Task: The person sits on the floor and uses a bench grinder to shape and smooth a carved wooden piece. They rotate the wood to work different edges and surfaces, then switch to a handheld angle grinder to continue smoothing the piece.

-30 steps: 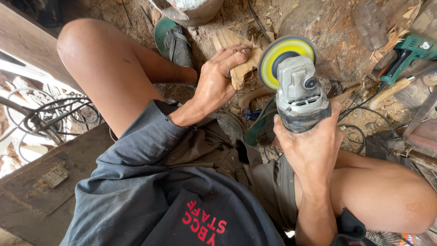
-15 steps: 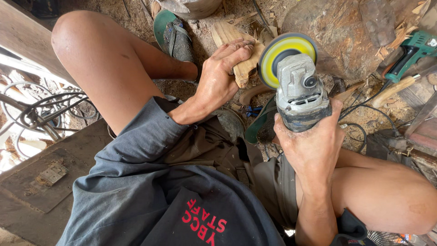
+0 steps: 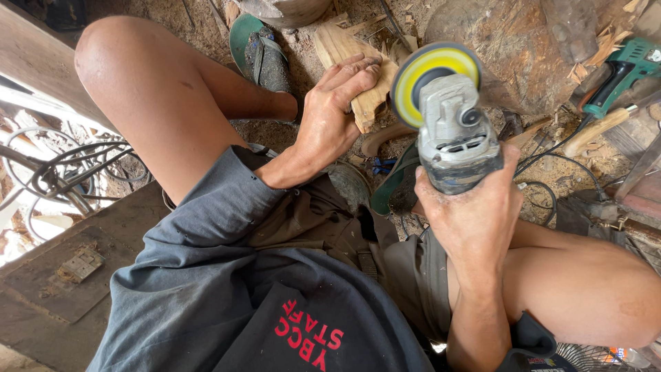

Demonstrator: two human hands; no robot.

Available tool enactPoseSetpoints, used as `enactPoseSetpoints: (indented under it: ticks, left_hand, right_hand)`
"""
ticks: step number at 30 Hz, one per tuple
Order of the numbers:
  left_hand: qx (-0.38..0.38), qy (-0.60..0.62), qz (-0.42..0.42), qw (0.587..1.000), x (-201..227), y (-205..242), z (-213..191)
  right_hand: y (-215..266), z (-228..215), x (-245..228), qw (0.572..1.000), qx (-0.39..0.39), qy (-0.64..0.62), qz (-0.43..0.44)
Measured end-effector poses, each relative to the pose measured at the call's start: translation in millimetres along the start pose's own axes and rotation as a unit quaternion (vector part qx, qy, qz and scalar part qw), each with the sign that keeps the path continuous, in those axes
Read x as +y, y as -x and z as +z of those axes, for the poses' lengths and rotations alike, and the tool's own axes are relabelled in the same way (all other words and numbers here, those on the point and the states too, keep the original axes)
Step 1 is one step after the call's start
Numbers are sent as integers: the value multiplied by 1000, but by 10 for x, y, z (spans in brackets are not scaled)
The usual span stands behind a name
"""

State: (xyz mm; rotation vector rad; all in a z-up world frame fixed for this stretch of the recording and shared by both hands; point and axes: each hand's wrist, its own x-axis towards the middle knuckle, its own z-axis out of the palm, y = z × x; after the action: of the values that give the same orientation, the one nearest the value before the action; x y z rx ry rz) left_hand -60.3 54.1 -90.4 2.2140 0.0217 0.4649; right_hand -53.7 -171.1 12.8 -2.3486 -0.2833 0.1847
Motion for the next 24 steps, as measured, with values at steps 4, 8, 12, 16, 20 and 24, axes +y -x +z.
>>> enactPoseSetpoints:
  ticks: [4,8,12,16,20,24]
  left_hand:
    - [-3,8,1,1000,6,-1,1]
    - [-4,12,8,1000,12,0,18]
    - [1,-1,26,1000,-3,15,57]
    - [1,-11,26,1000,-14,28,59]
    - [9,-10,33,999,-17,21,79]
    - [9,-17,13,1000,-16,28,79]
  right_hand:
    - [-4,-69,42,999,24,-12,-22]
    - [0,-42,34,1000,14,-11,-13]
    - [-12,-5,13,1000,-1,24,14]
    - [-26,-6,-22,1000,-2,19,18]
    - [-26,-5,-28,1000,1,14,12]
    - [-29,8,-40,1000,-1,8,9]
